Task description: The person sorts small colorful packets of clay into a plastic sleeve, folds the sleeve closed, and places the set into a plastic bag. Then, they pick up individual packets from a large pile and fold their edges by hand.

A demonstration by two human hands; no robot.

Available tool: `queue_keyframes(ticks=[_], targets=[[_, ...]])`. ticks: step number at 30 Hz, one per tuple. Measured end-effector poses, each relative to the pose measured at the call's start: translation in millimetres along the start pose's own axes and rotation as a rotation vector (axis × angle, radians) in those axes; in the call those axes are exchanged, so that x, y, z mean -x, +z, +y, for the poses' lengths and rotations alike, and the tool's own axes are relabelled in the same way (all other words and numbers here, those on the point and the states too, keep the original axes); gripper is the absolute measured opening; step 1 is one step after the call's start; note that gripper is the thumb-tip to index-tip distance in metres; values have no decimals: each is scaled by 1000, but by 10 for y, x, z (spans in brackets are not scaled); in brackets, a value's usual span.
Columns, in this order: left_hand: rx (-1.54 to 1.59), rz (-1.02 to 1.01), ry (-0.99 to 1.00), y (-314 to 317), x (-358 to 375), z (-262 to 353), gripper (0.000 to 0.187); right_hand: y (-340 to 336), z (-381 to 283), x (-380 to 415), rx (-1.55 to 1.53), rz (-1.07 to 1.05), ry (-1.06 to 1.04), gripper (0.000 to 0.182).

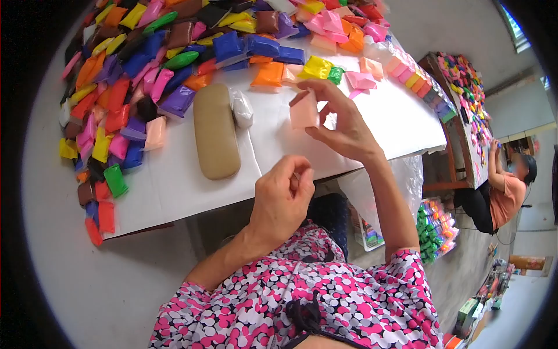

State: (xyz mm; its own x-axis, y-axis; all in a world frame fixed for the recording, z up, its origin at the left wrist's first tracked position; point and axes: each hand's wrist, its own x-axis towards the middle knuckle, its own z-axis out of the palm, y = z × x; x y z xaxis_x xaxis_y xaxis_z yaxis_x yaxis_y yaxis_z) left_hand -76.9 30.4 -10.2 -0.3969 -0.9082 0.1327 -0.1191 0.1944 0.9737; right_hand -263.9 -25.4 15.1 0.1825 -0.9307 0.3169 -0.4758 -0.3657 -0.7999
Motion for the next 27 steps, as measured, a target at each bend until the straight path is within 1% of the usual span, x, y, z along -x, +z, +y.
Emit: queue_keyframes(ticks=[3, 4, 7, 8, 10, 13, 14, 17, 20, 23, 26, 27], targets=[[-129, 55, 287, -204, 34, 126, 9, 125, 124, -235, 99, -72, -57, 62], [-145, 87, 264, -304, 56, 225, 9, 177, 94, -291, 126, -59, -69, 60], [-171, 202, 243, -640, 48, 361, 11, 338, 116, -454, 94, -108, -3, 57], [-249, 236, 257, -757, 16, 383, 12, 379, 179, -472, 67, -105, -65, 54], [-405, 301, 287, -980, -112, 397, 16, 396, 190, -480, 106, -99, -108, 54], [-607, 272, 331, -1188, -341, 311, 30, 346, 176, -456, 166, -115, -123, 55], [-573, 224, 229, -1221, -351, 283, 48, 327, 171, -445, 185, -126, -119, 55], [-765, 184, 254, -1171, -318, 204, 62, 338, 144, -440, 203, -105, -121, 53], [-707, 114, 100, -1091, -247, 121, 71, 431, 229, -477, 191, -70, -217, 50], [-704, 163, 88, -1029, -232, 73, 73, 476, 202, -452, 120, -26, -162, 43], [-722, 181, 60, -1019, -229, 65, 71, 485, 152, -464, -11, -54, -110, 44], [-721, 182, 63, -1012, -231, 68, 70, 480, 165, -457, 1, -63, -109, 45]])
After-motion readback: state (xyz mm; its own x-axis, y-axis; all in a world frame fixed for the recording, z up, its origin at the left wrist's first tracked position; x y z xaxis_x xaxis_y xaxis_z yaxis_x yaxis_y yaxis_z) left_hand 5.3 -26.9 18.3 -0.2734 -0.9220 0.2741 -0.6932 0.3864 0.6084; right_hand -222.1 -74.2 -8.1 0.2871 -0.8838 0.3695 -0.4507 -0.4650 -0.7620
